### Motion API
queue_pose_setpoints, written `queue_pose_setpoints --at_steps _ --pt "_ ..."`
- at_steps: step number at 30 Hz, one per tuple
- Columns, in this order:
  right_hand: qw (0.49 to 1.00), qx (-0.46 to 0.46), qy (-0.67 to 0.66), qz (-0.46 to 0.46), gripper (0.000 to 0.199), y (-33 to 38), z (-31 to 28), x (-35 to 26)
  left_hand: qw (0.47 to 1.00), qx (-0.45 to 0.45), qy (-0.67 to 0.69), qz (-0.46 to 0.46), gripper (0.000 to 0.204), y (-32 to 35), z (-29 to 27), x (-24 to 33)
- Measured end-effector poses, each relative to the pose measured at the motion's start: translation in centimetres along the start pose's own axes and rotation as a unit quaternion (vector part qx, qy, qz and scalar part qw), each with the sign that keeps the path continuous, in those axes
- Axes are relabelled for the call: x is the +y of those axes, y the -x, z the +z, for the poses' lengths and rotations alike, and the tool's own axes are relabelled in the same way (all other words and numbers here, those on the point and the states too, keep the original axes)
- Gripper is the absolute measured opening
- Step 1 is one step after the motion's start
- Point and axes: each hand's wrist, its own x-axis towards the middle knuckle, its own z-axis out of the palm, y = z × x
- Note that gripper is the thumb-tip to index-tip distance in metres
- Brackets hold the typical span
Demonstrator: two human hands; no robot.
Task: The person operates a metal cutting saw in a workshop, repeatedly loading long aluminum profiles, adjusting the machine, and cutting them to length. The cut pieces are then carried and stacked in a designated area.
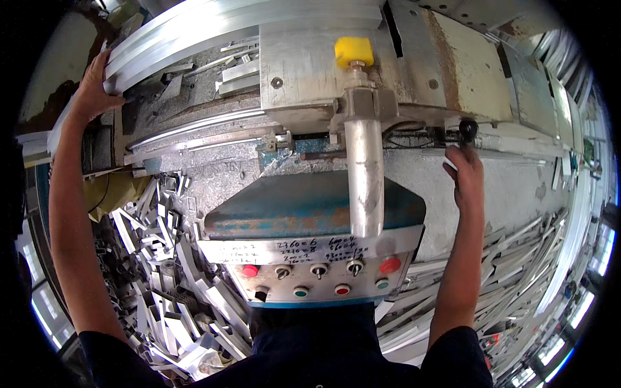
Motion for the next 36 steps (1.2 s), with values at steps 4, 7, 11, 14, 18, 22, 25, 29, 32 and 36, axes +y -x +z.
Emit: queue_pose_setpoints --at_steps 4,7,11,14,18,22,25,29,32,36 --pt "0.987 0.084 0.140 0.001 0.065 -0.9 0.5 -0.2 0.998 0.021 -0.030 0.045 0.097 0.2 -0.4 0.4" --pt "0.991 0.125 0.040 -0.041 0.042 -2.0 0.8 -0.3 0.996 0.043 -0.002 0.077 0.099 0.2 -0.5 0.2" --pt "0.987 0.161 -0.008 -0.023 0.039 -4.9 0.9 0.8 0.994 0.040 -0.031 0.092 0.099 0.2 -0.6 1.1" --pt "0.978 0.195 -0.003 -0.068 0.036 -6.8 0.9 2.4 0.997 0.018 -0.019 0.079 0.099 0.1 -0.4 0.3" --pt "0.978 0.178 -0.041 -0.103 0.033 -8.8 0.2 4.2 0.996 -0.004 -0.002 0.090 0.099 -0.3 -0.2 -0.3" --pt "0.972 0.190 -0.101 -0.093 0.031 -9.3 1.0 4.8 0.996 0.013 -0.016 0.091 0.101 -0.3 0.7 -1.0" --pt "0.969 0.218 -0.119 -0.018 0.030 -7.5 2.5 2.5 0.996 0.002 -0.019 0.088 0.101 -0.1 0.5 -1.6" --pt "0.966 0.211 -0.149 -0.009 0.031 -7.2 2.7 2.1 0.994 0.010 -0.014 0.108 0.100 -0.4 0.6 -1.8" --pt "0.966 0.207 -0.153 -0.023 0.030 -7.3 2.6 2.4 0.993 0.016 -0.023 0.113 0.097 -0.5 0.5 -1.2" --pt "0.966 0.202 -0.156 -0.038 0.031 -7.4 2.7 2.7 0.994 0.020 -0.015 0.109 0.095 -0.4 0.1 -0.2"
